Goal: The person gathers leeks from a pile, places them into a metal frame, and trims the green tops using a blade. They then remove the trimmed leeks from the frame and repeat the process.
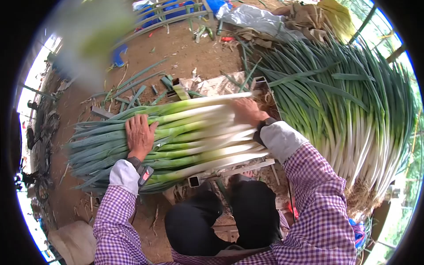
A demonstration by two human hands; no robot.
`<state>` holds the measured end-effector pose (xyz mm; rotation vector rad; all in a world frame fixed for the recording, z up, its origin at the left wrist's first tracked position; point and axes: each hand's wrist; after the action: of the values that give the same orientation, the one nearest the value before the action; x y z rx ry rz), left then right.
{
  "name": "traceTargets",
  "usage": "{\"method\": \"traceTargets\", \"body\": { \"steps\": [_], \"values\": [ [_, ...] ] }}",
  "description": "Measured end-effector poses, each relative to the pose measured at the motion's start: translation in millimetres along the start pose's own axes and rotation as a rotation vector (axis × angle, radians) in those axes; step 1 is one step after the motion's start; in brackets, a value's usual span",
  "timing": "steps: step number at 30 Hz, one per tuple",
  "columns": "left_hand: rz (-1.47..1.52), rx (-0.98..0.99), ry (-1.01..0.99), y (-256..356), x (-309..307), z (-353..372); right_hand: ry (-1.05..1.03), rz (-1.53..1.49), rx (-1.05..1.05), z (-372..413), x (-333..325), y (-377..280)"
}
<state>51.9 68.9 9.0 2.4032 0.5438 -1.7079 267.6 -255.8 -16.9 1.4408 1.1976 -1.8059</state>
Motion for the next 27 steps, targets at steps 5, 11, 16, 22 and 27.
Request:
{"method": "traceTargets", "body": {
  "steps": [5,11,16,22,27],
  "values": [
    [-0.031,0.010,0.027,1,4,0,0.126,0.091,-0.034,35,-13,-68],
    [-0.061,-0.015,-0.036,3,5,-4,0.266,0.047,-0.063,31,45,-59],
    [0.090,0.027,-0.096,-3,-7,0,0.278,0.029,-0.099,32,48,-48],
    [-0.106,0.133,-0.283,9,-33,22,0.293,-0.007,-0.115,27,50,-42],
    [-0.123,0.110,-0.250,7,-17,16,0.439,-0.084,-0.125,14,36,-15]
  ]
}}
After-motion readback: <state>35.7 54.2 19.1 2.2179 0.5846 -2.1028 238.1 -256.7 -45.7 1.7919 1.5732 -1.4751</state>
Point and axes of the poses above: each hand's wrist, its own z-axis away from the middle knuckle, its own x-axis out of the palm, y = z × x, and after that the axes turned 9 degrees about -x, right-handed
